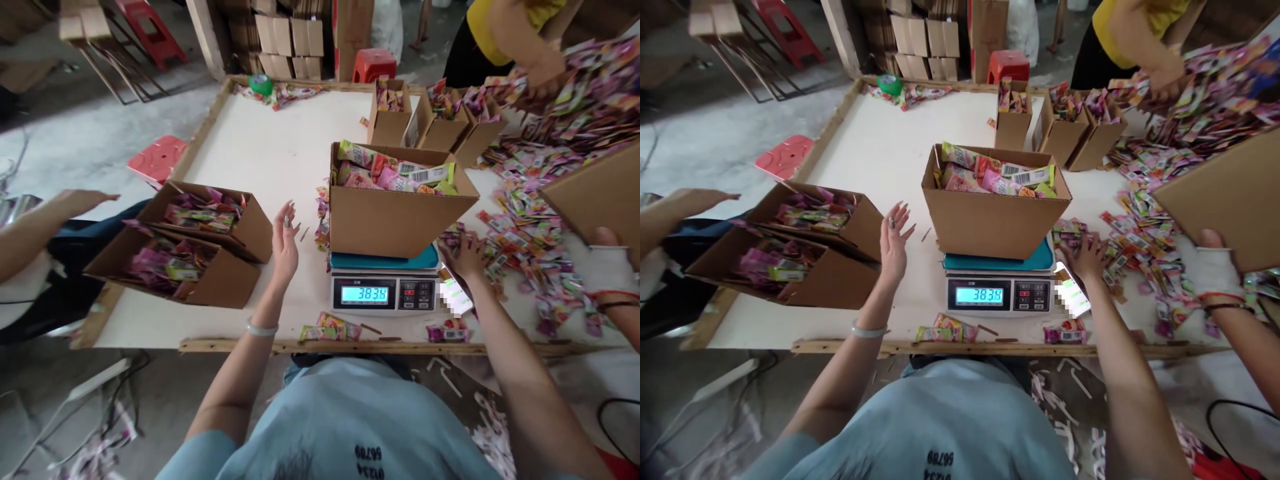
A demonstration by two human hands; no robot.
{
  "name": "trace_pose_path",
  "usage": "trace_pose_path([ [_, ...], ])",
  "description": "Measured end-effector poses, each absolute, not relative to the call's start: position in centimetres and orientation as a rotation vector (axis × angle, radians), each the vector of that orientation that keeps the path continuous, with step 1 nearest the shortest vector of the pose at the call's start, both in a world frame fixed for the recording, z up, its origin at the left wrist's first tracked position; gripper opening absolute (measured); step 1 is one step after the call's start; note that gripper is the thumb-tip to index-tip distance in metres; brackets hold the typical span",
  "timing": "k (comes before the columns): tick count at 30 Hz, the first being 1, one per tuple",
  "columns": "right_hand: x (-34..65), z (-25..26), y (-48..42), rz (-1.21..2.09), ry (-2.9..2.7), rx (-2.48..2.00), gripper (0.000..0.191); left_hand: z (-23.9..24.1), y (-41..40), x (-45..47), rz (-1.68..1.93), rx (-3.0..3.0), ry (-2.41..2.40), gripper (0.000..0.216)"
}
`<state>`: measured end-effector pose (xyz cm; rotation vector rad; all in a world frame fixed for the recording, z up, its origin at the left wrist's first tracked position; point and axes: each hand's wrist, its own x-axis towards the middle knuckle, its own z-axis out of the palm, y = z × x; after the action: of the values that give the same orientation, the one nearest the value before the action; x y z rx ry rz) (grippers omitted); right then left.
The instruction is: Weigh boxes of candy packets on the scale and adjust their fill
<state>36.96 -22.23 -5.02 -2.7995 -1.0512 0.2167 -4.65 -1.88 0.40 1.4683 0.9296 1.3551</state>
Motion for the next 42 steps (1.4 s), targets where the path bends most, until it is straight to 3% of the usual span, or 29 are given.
trace_pose_path([
  [3, 37.4, -5.2, -22.6, 0.160, -1.096, -2.860, 0.059, 0.4, -1.9, -4.9, 1.342, 1.469, 0.949, 0.067],
  [10, 39.3, 0.3, -20.9, 0.093, -1.153, -2.838, 0.047, 0.9, -2.0, -5.1, 1.331, 1.453, 0.968, 0.069],
  [20, 41.3, 15.4, -16.4, -0.076, -1.246, -2.795, 0.034, 1.1, -1.8, -4.6, 1.348, 1.445, 0.945, 0.066],
  [25, 34.0, 25.1, -15.1, -0.316, -1.515, -2.161, 0.039, 1.2, -1.7, -4.5, 1.355, 1.443, 0.950, 0.063],
  [28, 29.0, 28.6, -12.7, -0.111, -1.832, -1.967, 0.035, 1.6, -1.8, -4.3, 1.371, 1.464, 0.924, 0.061],
  [30, 27.0, 29.1, -10.7, 0.133, -1.976, -1.954, 0.041, 1.8, -2.0, -4.3, 1.385, 1.480, 0.907, 0.061],
  [32, 26.5, 28.6, -9.2, 0.275, -2.026, -1.851, 0.068, 2.0, -2.2, -4.6, 1.393, 1.487, 0.906, 0.060],
  [34, 27.3, 27.5, -8.7, 0.236, -2.024, -1.725, 0.098, 2.1, -2.3, -5.2, 1.397, 1.481, 0.922, 0.060],
  [35, 28.1, 26.9, -8.8, 0.193, -2.016, -1.666, 0.104, 2.1, -2.4, -5.5, 1.397, 1.474, 0.935, 0.061],
  [37, 30.3, 25.8, -9.4, 0.129, -1.971, -1.554, 0.095, 2.1, -2.4, -6.1, 1.389, 1.456, 0.956, 0.063],
  [40, 33.9, 23.6, -10.7, 0.169, -1.790, -1.520, 0.052, 1.9, -2.2, -6.3, 1.369, 1.434, 0.977, 0.065],
  [42, 35.9, 21.0, -11.5, 0.199, -1.601, -1.625, 0.034, 1.8, -2.2, -5.9, 1.363, 1.423, 0.980, 0.065],
])
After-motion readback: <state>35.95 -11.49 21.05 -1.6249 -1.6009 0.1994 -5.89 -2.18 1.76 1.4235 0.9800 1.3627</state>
